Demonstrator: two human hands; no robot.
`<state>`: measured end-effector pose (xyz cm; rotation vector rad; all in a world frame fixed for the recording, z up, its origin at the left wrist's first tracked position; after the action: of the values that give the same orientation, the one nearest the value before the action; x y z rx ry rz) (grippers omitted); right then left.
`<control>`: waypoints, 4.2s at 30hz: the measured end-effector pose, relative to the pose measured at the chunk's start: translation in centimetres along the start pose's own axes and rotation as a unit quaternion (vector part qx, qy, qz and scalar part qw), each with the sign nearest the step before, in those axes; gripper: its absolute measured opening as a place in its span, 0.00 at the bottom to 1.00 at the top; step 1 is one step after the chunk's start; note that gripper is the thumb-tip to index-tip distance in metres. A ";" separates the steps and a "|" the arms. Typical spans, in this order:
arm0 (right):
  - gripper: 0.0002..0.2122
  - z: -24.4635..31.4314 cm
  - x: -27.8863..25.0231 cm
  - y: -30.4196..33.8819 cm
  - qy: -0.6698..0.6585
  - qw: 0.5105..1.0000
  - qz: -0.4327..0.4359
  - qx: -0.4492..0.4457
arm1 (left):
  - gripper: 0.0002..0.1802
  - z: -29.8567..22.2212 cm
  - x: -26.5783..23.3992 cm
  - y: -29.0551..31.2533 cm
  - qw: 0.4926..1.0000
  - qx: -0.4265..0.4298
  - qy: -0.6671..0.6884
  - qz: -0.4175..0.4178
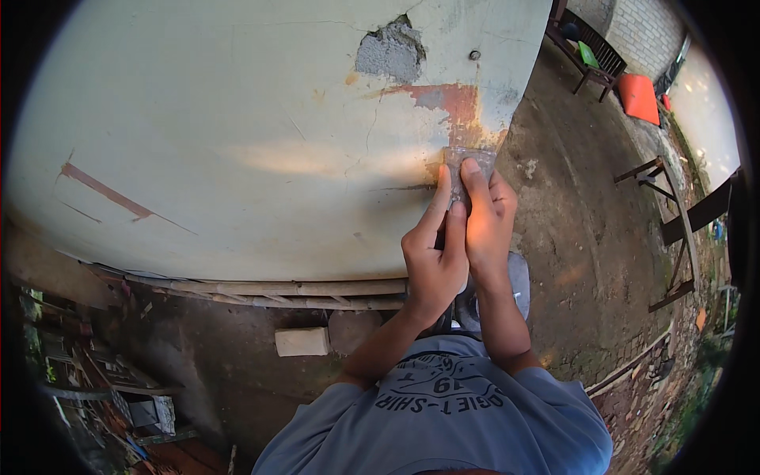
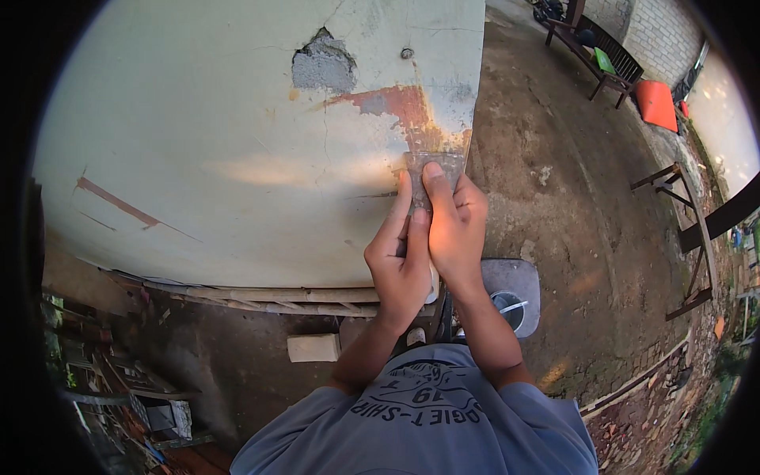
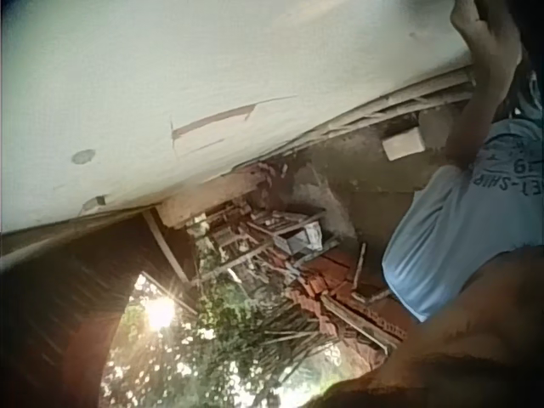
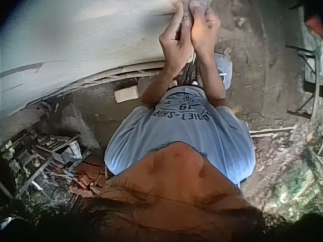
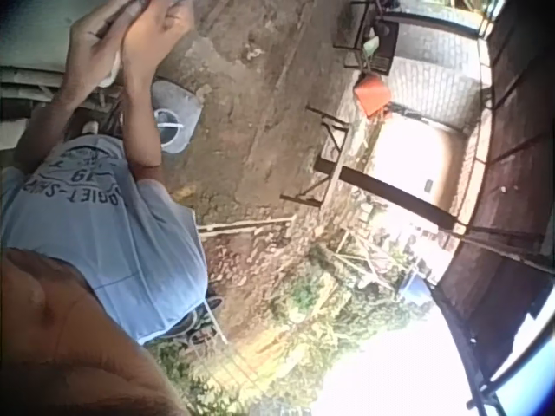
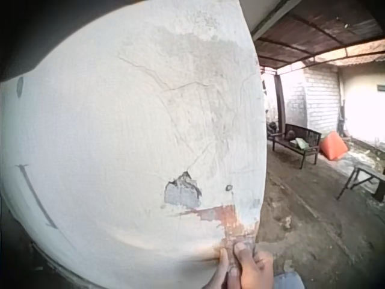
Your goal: The person scrapes a wall using a putty knife, chips and scrapes the surface with a chisel, and scrapes the area using a metal blade.
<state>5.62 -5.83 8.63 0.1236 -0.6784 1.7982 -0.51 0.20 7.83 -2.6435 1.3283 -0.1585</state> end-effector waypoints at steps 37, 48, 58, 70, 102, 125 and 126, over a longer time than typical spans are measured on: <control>0.10 -1.3 -0.1 0.0 0.025 0.998 -0.033 -0.043 | 0.23 2.1 -0.5 -0.1 0.993 0.073 -0.089 -0.033; 0.11 -1.4 -0.1 1.1 0.012 1.000 -0.010 0.012 | 0.21 2.6 -0.8 0.8 0.999 -0.007 -0.041 -0.015; 0.10 -3.5 -0.4 1.1 0.040 0.997 -0.048 -0.034 | 0.20 5.1 -1.0 0.4 0.995 0.078 -0.046 -0.041; 0.10 -0.8 0.5 -0.1 0.006 0.998 -0.028 -0.052 | 0.20 1.8 -0.7 -0.7 0.999 0.043 0.004 -0.027; 0.11 0.1 0.8 -0.6 0.006 0.999 -0.037 -0.039 | 0.19 0.3 -0.5 -0.9 0.998 0.058 -0.003 -0.039; 0.12 -0.9 0.5 -1.5 0.017 0.996 -0.076 -0.037 | 0.19 2.8 0.4 -0.8 0.992 0.105 -0.023 -0.069; 0.12 -0.4 0.6 -1.0 0.029 0.996 -0.074 -0.039 | 0.19 1.1 0.1 -0.7 0.992 0.099 -0.026 -0.067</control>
<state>6.44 -4.89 8.94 0.0679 -0.6792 1.6253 0.25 0.68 6.91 -2.5499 1.0592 -0.2252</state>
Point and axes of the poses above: each hand's wrist, its own y-axis away from the middle knuckle, its own x-axis out of the palm, z = x × y, the point moved 3 cm from there along -y, towards the middle knuckle, and after that the axes turned 12 degrees about -x, right-handed, at the moved point
